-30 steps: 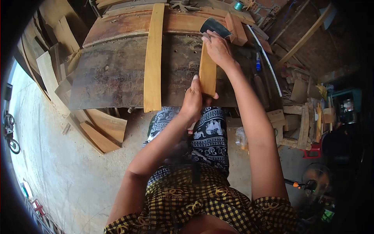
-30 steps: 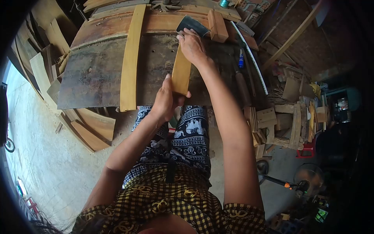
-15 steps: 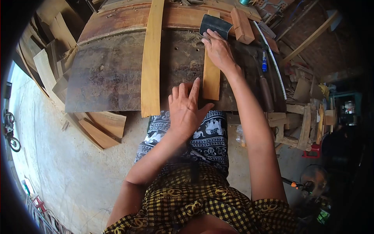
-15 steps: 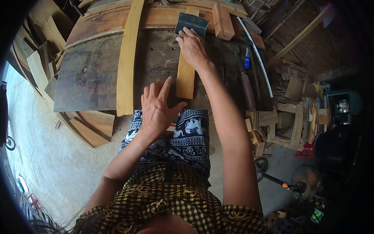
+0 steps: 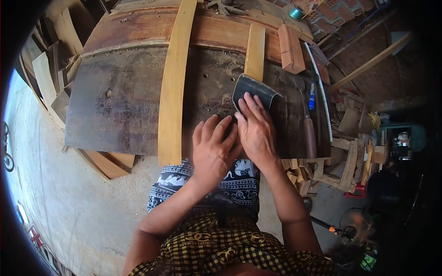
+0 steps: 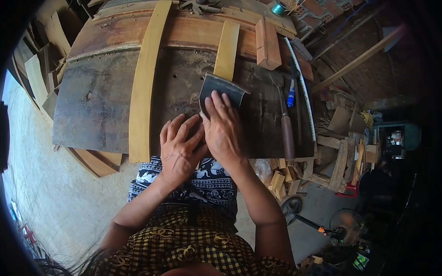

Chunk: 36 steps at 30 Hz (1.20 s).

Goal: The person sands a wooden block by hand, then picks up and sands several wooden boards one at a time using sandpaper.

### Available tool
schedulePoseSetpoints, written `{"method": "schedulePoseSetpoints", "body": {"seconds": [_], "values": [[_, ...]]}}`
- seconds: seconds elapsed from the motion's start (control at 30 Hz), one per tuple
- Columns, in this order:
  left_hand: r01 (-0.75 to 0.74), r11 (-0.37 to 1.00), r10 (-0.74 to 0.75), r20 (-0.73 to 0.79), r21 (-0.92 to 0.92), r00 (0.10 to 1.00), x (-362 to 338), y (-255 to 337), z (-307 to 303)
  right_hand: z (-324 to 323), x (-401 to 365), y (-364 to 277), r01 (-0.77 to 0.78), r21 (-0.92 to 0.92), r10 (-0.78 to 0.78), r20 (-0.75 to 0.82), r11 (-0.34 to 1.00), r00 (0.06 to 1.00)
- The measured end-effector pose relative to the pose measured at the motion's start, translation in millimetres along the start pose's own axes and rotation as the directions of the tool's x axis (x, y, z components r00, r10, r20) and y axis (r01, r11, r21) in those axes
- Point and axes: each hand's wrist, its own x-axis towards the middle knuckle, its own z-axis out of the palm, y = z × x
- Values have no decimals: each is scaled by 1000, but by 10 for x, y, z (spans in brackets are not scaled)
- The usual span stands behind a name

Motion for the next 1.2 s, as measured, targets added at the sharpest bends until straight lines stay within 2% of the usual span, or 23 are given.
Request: {"method": "schedulePoseSetpoints", "body": {"seconds": [0.03, 0.1, 0.2, 0.33, 0.43, 0.5, 0.53, 0.57, 0.63, 0.67, 0.73, 0.87, 0.93, 1.0, 1.03, 1.1, 1.13, 1.2], "values": [[-14, 999, 13, 9, 30, 1000, -1, -4, -7, 42, 148, 62, -30, 25, 31, -16, 999, 999], [-24, 999, 23, 12, 45, 1000, 10, 26, -28, 171, 618, 308, 5, -18, -7, -119, 1000, 993], [-10, 999, 9, 19, 43, 1000, 7, 14, -15, 230, 1028, 370, -68, -70, 63, -76, 995, 995], [17, 1000, -17, 10, -12, 1000, 82, 44, -41, 323, 975, 414, -56, -78, 45, -142, 995, 989], [31, 997, -28, 39, -71, 999, 236, 31, -64, 282, 999, 434, -86, -6, 85, -106, 996, 991], [163, 984, -151, 161, -64, 975, 422, 95, -102, 226, 1021, 423, -102, 28, 105, -91, 994, 990], [126, 990, -120, 98, -64, 988, 470, 79, -28, 208, 1015, 420, -126, 61, 130, -65, 990, 989], [127, 990, -121, 98, -61, 988, 493, 17, 70, 212, 1017, 419, -125, 64, 129, -66, 990, 989], [11, 996, -8, -27, 84, 1000, 540, -58, 192, 237, 1008, 455, -87, 64, 93, -98, 994, 991], [28, 997, -29, 13, 75, 1000, 509, -84, 241, 250, 960, 484, -90, 64, 96, -97, 994, 991], [35, 997, -36, 13, 72, 999, 488, -81, 239, 230, 872, 490, 15, 83, -6, -109, 996, 994], [56, 996, -57, 18, 63, 998, 520, -82, 207, 109, 465, 344, -5, 58, 10, -75, 998, 997], [46, 996, -49, 45, 72, 998, 525, -89, 217, 107, 496, 352, 7, 70, 2, -123, 998, 992], [48, 997, -52, 56, 68, 997, 539, -82, 198, 160, 933, 556, 90, 55, -82, -134, 994, 988], [32, 997, -37, 64, 67, 997, 538, -80, 181, 263, 1200, 698, 36, 48, -28, -164, 998, 986], [36, 997, -41, 77, 69, 996, 534, -80, 184, 418, 1718, 958, 28, 43, -18, -223, 999, 975], [46, 997, -51, 71, 67, 996, 544, -78, 177, 400, 1896, 993, 50, 96, -29, -210, 994, 977], [42, 997, -46, 64, 63, 997, 549, -85, 187, 462, 2030, 1045, 12, 62, 2, -215, 998, 977]]}}
